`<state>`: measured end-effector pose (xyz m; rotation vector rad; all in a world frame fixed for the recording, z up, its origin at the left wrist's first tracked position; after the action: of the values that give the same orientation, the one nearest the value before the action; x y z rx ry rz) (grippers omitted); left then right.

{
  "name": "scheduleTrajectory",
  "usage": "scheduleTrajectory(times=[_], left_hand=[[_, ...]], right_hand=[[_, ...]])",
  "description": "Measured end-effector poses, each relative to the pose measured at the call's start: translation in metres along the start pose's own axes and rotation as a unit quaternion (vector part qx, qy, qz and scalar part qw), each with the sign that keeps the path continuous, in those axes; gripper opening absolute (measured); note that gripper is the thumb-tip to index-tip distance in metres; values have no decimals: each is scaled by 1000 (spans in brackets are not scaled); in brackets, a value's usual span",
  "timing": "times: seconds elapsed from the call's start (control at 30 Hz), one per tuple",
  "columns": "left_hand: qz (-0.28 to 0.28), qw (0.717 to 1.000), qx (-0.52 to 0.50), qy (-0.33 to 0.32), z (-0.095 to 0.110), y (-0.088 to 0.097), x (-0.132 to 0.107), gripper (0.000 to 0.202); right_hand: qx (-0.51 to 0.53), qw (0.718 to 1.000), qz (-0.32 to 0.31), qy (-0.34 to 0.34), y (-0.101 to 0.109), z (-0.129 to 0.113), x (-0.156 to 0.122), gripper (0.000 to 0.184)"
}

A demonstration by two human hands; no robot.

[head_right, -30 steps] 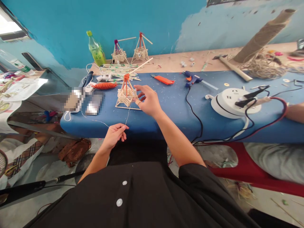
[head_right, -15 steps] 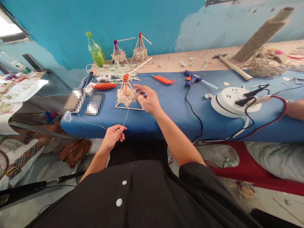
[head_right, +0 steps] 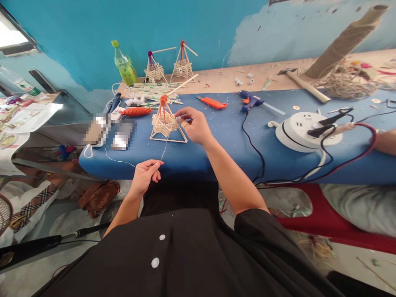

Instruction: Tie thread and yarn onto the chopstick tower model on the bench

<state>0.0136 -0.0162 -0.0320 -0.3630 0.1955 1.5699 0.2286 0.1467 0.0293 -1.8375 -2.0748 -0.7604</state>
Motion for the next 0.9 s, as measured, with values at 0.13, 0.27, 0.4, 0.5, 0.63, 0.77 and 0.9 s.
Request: scheduleTrajectory(times=[0.13, 0.27, 0.4, 0.5, 0.63, 0.77, 0.9], left_hand=[[5, 1000, -3, -12, 3, -1, 2, 51], [17, 999, -12, -29, 6, -1, 5, 53], [26, 998, -27, -47, 7, -1, 6, 51], [26, 997, -34, -59, 8, -1, 5, 47], [25, 997, -34, -63, 6, 1, 4, 47], [31, 997, -36, -59, 2, 4, 4, 47], [37, 997, -40, -56, -2, 6, 3, 47]], right_hand=[[-10, 999, -17, 26, 1, -6, 1, 22], [6, 999, -12, 52, 2, -7, 1, 22], [34, 998, -20, 56, 2, -8, 0, 20], [13, 999, -23, 44, 2, -11, -1, 17], [-24, 999, -1, 32, 7, -16, -3, 20], [-49, 997, -8, 53, 7, -20, -9, 25], [-67, 994, -30, 83, 5, -19, -16, 33]])
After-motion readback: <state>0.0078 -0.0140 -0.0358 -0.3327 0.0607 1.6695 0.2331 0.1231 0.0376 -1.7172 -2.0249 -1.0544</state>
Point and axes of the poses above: each hand's wrist, its own x-axis towards the middle knuckle, its own y-axis out of the back of the hand, z = x × y, the point moved 5 cm from there along x, towards the middle knuckle, and after that the axes turned 9 degrees about y, right-handed, at the moved point
